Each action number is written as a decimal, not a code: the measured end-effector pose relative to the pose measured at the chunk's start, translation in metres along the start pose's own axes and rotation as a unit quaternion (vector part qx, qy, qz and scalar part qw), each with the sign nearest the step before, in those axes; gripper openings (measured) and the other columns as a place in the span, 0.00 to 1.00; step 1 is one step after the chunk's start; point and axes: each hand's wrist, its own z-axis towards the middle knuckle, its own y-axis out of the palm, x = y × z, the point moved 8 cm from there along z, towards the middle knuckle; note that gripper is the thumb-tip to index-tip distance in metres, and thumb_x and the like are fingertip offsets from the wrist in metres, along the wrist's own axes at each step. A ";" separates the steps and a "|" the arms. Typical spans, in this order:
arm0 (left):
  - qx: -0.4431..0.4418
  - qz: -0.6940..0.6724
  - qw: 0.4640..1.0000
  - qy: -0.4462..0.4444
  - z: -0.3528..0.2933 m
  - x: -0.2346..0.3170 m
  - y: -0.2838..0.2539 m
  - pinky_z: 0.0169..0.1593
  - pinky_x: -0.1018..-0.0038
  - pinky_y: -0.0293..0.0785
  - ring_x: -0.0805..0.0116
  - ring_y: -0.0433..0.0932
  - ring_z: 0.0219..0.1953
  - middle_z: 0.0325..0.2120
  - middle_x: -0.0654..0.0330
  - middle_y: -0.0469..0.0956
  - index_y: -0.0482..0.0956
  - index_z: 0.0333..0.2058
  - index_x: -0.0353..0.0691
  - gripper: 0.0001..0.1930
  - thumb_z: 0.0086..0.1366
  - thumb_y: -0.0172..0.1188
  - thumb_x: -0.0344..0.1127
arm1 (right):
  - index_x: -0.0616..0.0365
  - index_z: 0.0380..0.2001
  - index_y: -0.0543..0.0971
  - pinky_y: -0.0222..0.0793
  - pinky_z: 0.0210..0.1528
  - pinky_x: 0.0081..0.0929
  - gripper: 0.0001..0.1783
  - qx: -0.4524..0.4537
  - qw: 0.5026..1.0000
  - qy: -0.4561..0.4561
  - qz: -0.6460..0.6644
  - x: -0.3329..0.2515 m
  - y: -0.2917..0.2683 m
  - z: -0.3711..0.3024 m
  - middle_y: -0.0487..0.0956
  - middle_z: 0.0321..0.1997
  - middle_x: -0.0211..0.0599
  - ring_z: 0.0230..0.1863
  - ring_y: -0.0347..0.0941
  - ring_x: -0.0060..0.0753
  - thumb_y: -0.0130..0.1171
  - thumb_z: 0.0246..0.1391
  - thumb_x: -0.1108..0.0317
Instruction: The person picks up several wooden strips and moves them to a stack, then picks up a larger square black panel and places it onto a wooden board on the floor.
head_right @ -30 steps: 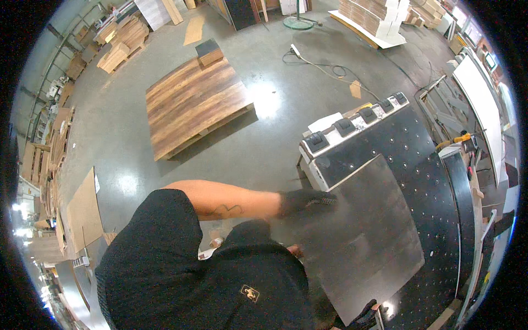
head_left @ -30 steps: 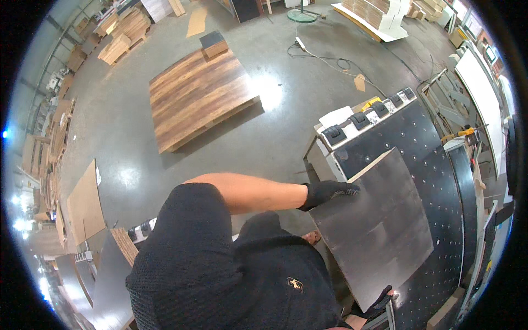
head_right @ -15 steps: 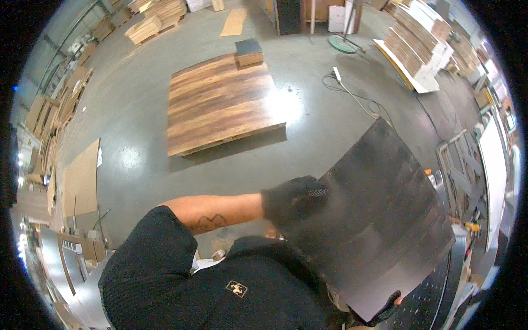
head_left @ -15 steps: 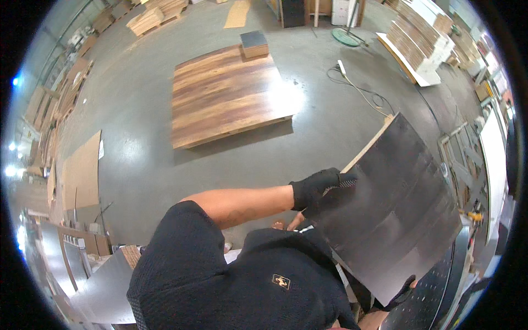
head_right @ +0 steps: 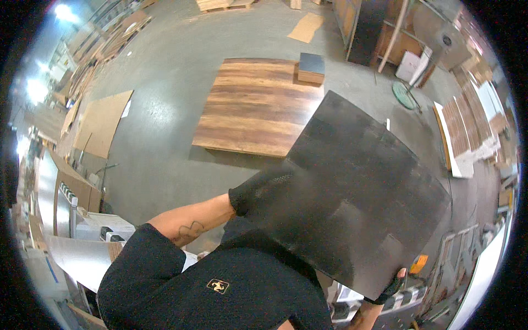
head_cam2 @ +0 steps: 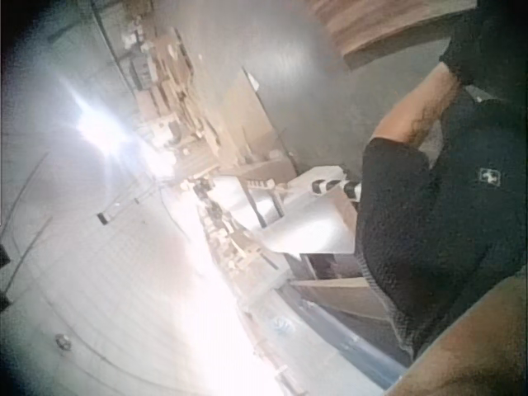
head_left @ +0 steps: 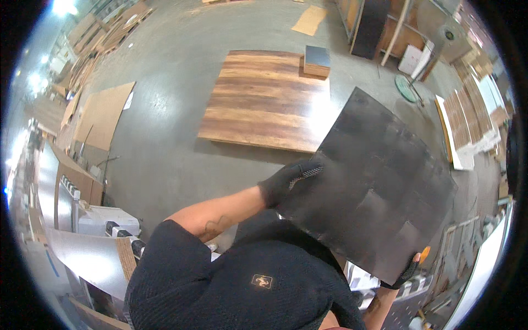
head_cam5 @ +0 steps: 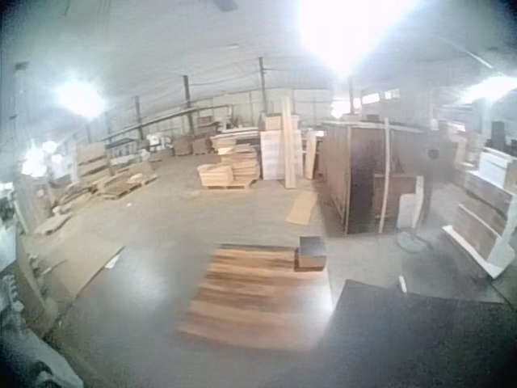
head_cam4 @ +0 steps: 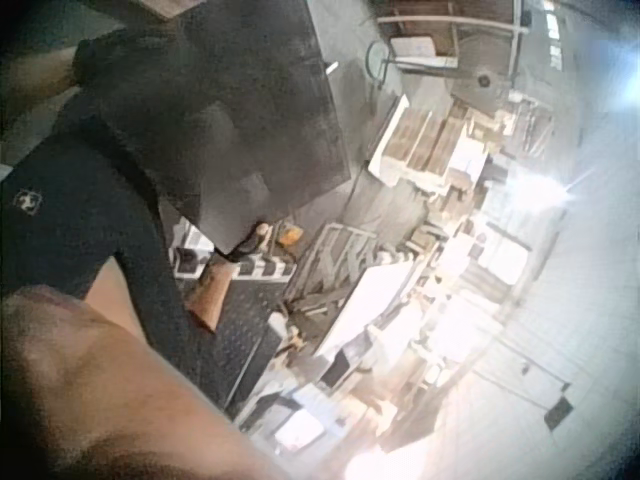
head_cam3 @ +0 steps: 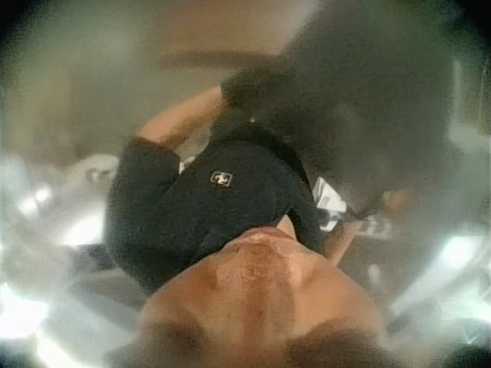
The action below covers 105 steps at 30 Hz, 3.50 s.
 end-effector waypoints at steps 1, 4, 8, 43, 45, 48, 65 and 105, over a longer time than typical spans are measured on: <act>0.004 0.062 0.997 0.041 0.005 0.009 -0.020 0.70 0.69 0.64 0.66 0.66 0.69 0.69 0.59 0.66 0.68 0.67 0.41 0.22 0.77 0.49 0.31 | 0.59 0.67 0.67 0.67 0.65 0.43 0.36 -0.034 0.999 0.003 -0.002 0.006 0.021 0.028 0.74 0.65 0.41 0.62 0.71 0.43 0.50 0.69 0.42; 0.042 0.037 0.998 0.022 0.024 0.015 -0.097 0.73 0.67 0.60 0.65 0.64 0.70 0.70 0.58 0.64 0.65 0.69 0.40 0.24 0.77 0.49 0.31 | 0.59 0.67 0.67 0.66 0.66 0.44 0.35 -0.099 0.995 0.012 -0.011 0.032 0.085 0.095 0.72 0.67 0.43 0.63 0.70 0.45 0.53 0.68 0.45; 0.046 -0.140 0.988 0.035 0.068 0.044 -0.209 0.69 0.69 0.65 0.68 0.69 0.65 0.63 0.59 0.70 0.67 0.67 0.40 0.22 0.77 0.49 0.34 | 0.60 0.67 0.67 0.69 0.64 0.44 0.37 -0.181 0.982 0.055 0.029 0.086 0.208 0.172 0.73 0.66 0.46 0.62 0.71 0.46 0.55 0.67 0.44; 0.374 -0.158 0.914 -0.004 0.604 0.123 -1.203 0.65 0.59 0.71 0.56 0.74 0.61 0.61 0.54 0.74 0.71 0.63 0.37 0.26 0.77 0.45 0.49 | 0.62 0.57 0.73 0.76 0.47 0.28 0.36 -0.191 0.922 0.326 -0.086 0.821 0.809 1.034 0.80 0.51 0.37 0.49 0.78 0.28 0.65 0.59 0.43; 0.359 -0.087 0.929 -0.008 0.643 0.095 -1.255 0.65 0.61 0.72 0.57 0.74 0.60 0.61 0.55 0.74 0.71 0.63 0.38 0.25 0.77 0.44 0.48 | 0.62 0.57 0.74 0.76 0.48 0.29 0.33 -0.206 0.923 0.318 -0.066 0.867 0.813 1.080 0.80 0.51 0.38 0.49 0.78 0.29 0.62 0.62 0.45; 0.380 -0.072 0.922 -0.019 0.677 0.044 -1.307 0.64 0.62 0.71 0.58 0.74 0.59 0.60 0.56 0.75 0.72 0.62 0.39 0.24 0.77 0.45 0.48 | 0.62 0.57 0.76 0.77 0.49 0.29 0.31 -0.183 0.922 0.339 -0.031 0.925 0.801 1.118 0.82 0.50 0.38 0.49 0.79 0.30 0.61 0.63 0.46; 0.482 -0.172 0.853 -0.103 0.762 -0.128 -1.414 0.63 0.58 0.72 0.56 0.76 0.57 0.58 0.57 0.77 0.75 0.60 0.41 0.23 0.74 0.53 0.48 | 0.60 0.64 0.70 0.74 0.57 0.32 0.41 -0.131 0.910 0.370 -0.133 1.096 0.705 1.214 0.78 0.57 0.41 0.56 0.76 0.33 0.64 0.58 0.41; 0.377 0.058 0.883 -0.273 0.814 -0.082 -1.440 0.40 0.71 0.75 0.70 0.79 0.41 0.44 0.66 0.82 0.78 0.52 0.48 0.16 0.72 0.60 0.47 | 0.64 0.32 0.80 0.68 0.40 0.38 0.33 -0.005 0.941 0.185 -0.284 1.075 0.666 1.133 0.78 0.29 0.46 0.34 0.72 0.41 0.70 0.51 0.39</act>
